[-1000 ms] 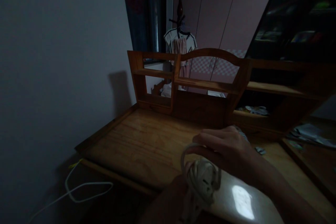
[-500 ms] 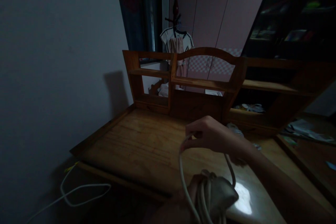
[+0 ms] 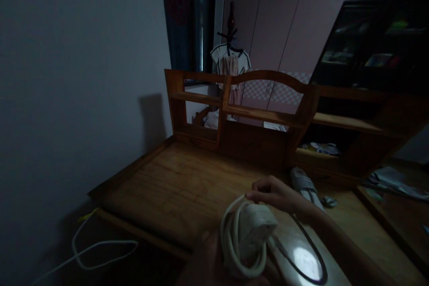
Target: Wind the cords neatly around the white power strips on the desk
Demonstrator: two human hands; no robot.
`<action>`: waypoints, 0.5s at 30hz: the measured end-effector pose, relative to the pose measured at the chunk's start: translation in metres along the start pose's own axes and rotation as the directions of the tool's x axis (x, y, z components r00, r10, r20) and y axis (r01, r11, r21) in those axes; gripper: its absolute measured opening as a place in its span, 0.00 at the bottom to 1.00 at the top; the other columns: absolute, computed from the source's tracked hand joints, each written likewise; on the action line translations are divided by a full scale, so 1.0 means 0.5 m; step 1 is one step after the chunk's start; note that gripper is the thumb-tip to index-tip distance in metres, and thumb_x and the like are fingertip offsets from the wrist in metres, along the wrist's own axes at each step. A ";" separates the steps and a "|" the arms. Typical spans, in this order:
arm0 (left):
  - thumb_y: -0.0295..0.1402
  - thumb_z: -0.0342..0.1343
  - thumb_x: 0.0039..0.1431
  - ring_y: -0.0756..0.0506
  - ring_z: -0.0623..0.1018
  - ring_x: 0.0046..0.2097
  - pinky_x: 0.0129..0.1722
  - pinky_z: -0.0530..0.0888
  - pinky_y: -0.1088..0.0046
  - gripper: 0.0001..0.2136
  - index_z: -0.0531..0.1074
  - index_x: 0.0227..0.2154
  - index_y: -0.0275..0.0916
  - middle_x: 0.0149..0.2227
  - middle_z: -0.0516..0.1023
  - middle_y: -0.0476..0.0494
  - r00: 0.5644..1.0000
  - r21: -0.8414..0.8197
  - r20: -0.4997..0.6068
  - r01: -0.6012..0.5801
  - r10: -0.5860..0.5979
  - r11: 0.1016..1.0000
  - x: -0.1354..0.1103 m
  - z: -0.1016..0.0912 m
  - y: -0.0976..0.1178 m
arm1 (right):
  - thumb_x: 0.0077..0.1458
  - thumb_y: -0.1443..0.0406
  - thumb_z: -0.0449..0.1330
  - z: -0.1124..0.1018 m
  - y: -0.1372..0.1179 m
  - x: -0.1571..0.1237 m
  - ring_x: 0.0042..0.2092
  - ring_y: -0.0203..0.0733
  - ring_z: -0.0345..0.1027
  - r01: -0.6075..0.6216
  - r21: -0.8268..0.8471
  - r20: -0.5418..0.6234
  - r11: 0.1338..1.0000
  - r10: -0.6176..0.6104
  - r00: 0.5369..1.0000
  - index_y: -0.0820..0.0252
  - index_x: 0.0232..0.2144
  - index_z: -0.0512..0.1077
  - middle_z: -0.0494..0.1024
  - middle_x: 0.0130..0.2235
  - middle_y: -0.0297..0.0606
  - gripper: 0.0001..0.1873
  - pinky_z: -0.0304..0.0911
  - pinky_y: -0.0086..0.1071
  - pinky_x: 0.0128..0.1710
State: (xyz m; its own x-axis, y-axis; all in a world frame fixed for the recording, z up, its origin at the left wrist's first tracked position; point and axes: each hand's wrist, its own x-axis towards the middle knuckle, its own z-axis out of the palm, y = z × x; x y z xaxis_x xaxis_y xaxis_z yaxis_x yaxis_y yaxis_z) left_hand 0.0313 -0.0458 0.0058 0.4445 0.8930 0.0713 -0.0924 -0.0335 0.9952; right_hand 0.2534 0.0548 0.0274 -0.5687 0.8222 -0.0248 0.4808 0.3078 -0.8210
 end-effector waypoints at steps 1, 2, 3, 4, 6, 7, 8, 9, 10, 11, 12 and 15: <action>0.34 0.69 0.38 0.36 0.75 0.48 0.48 0.72 0.61 0.26 0.74 0.45 0.43 0.45 0.77 0.40 0.999 0.076 -0.041 -0.012 0.015 0.997 0.005 -0.004 -0.001 | 0.56 0.53 0.56 0.008 0.010 -0.009 0.22 0.28 0.47 -0.033 0.030 -0.007 0.999 0.033 0.999 0.64 0.19 0.68 0.56 0.19 0.26 0.22 0.43 0.24 0.21; 0.34 0.69 0.37 0.37 0.76 0.47 0.47 0.73 0.62 0.28 0.74 0.46 0.42 0.45 0.77 0.40 0.996 0.152 -0.078 -0.019 0.031 0.988 0.010 -0.007 -0.002 | 0.56 0.54 0.56 0.018 0.018 -0.018 0.22 0.29 0.47 -0.047 0.057 -0.028 0.997 0.049 0.998 0.64 0.19 0.67 0.56 0.19 0.26 0.22 0.44 0.24 0.21; 0.35 0.69 0.38 0.37 0.76 0.46 0.47 0.73 0.64 0.28 0.73 0.47 0.42 0.45 0.77 0.41 0.993 0.218 -0.105 -0.025 0.049 0.976 0.015 -0.008 -0.003 | 0.55 0.57 0.56 0.027 0.024 -0.027 0.23 0.29 0.50 -0.045 0.074 -0.032 0.996 0.047 0.998 0.64 0.19 0.66 0.58 0.20 0.27 0.19 0.46 0.24 0.22; 0.36 0.69 0.39 0.38 0.77 0.46 0.47 0.73 0.65 0.28 0.73 0.48 0.43 0.45 0.77 0.41 0.992 0.265 -0.113 -0.031 0.063 0.964 0.019 -0.008 -0.004 | 0.54 0.59 0.56 0.037 0.027 -0.036 0.24 0.30 0.52 -0.044 0.093 -0.038 0.995 0.048 0.998 0.64 0.19 0.67 0.60 0.20 0.28 0.17 0.49 0.24 0.23; 0.39 0.67 0.43 0.39 0.77 0.46 0.47 0.73 0.67 0.27 0.72 0.49 0.43 0.46 0.77 0.41 0.992 0.304 -0.098 -0.041 0.075 0.952 0.026 -0.007 -0.007 | 0.53 0.65 0.54 0.052 0.027 -0.054 0.24 0.31 0.54 -0.067 0.097 -0.053 0.993 0.073 0.996 0.64 0.19 0.67 0.62 0.20 0.29 0.12 0.50 0.25 0.25; 0.40 0.66 0.44 0.39 0.76 0.47 0.48 0.73 0.67 0.27 0.71 0.50 0.43 0.47 0.77 0.40 0.992 0.318 -0.091 -0.051 0.084 0.947 0.029 -0.005 -0.009 | 0.52 0.66 0.53 0.057 0.024 -0.062 0.24 0.31 0.53 -0.086 0.082 -0.077 0.993 0.092 0.993 0.63 0.19 0.67 0.61 0.20 0.29 0.12 0.50 0.25 0.24; 0.41 0.66 0.45 0.39 0.75 0.49 0.49 0.72 0.66 0.28 0.70 0.51 0.43 0.48 0.76 0.40 0.992 0.332 -0.086 -0.062 0.096 0.941 0.032 -0.002 -0.009 | 0.52 0.66 0.52 0.060 0.021 -0.068 0.24 0.31 0.53 -0.101 0.062 -0.101 0.993 0.107 0.989 0.63 0.18 0.66 0.61 0.19 0.29 0.13 0.49 0.25 0.24; 0.41 0.66 0.45 0.38 0.74 0.51 0.51 0.71 0.65 0.29 0.70 0.52 0.42 0.50 0.75 0.39 0.991 0.342 -0.083 -0.073 0.108 0.937 0.034 0.001 -0.009 | 0.52 0.65 0.52 0.060 0.018 -0.074 0.23 0.31 0.52 -0.115 0.045 -0.121 0.992 0.120 0.985 0.63 0.18 0.66 0.60 0.19 0.29 0.13 0.48 0.25 0.23; 0.41 0.66 0.45 0.38 0.73 0.52 0.52 0.70 0.64 0.30 0.69 0.53 0.42 0.51 0.74 0.38 0.990 0.347 -0.082 -0.083 0.119 0.934 0.035 0.004 -0.008 | 0.52 0.64 0.52 0.060 0.015 -0.079 0.23 0.31 0.52 -0.128 0.037 -0.132 0.991 0.132 0.982 0.62 0.17 0.66 0.60 0.18 0.29 0.14 0.48 0.25 0.22; 0.40 0.66 0.44 0.38 0.72 0.54 0.54 0.69 0.64 0.31 0.68 0.54 0.42 0.52 0.73 0.38 0.989 0.345 -0.077 -0.094 0.128 0.934 0.036 0.008 -0.007 | 0.53 0.64 0.52 0.058 0.014 -0.083 0.22 0.31 0.52 -0.141 0.039 -0.127 0.989 0.145 0.981 0.62 0.17 0.66 0.59 0.18 0.29 0.15 0.47 0.25 0.21; 0.39 0.66 0.44 0.38 0.71 0.54 0.55 0.68 0.63 0.31 0.68 0.54 0.42 0.53 0.72 0.38 0.989 0.335 -0.068 -0.102 0.132 0.937 0.037 0.011 -0.004 | 0.53 0.62 0.53 0.056 0.015 -0.086 0.21 0.30 0.51 -0.156 0.053 -0.112 0.986 0.161 0.980 0.62 0.17 0.65 0.59 0.17 0.29 0.15 0.46 0.25 0.20; 0.36 0.66 0.44 0.38 0.72 0.53 0.54 0.69 0.62 0.29 0.70 0.52 0.42 0.51 0.73 0.38 0.991 0.258 -0.045 -0.111 0.127 0.960 0.035 0.018 0.002 | 0.54 0.57 0.54 0.051 0.028 -0.095 0.18 0.29 0.47 -0.225 0.111 -0.059 0.968 0.232 0.971 0.62 0.17 0.64 0.56 0.16 0.27 0.19 0.41 0.24 0.17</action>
State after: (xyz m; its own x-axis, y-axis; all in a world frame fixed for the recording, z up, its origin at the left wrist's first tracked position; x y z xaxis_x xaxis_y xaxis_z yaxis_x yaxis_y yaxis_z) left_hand 0.0469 -0.0340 0.0087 0.3890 0.9007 0.1936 0.0922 -0.2472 0.9646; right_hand 0.2703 0.0077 0.0023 -0.4013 0.8978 -0.1813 0.5195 0.0601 -0.8524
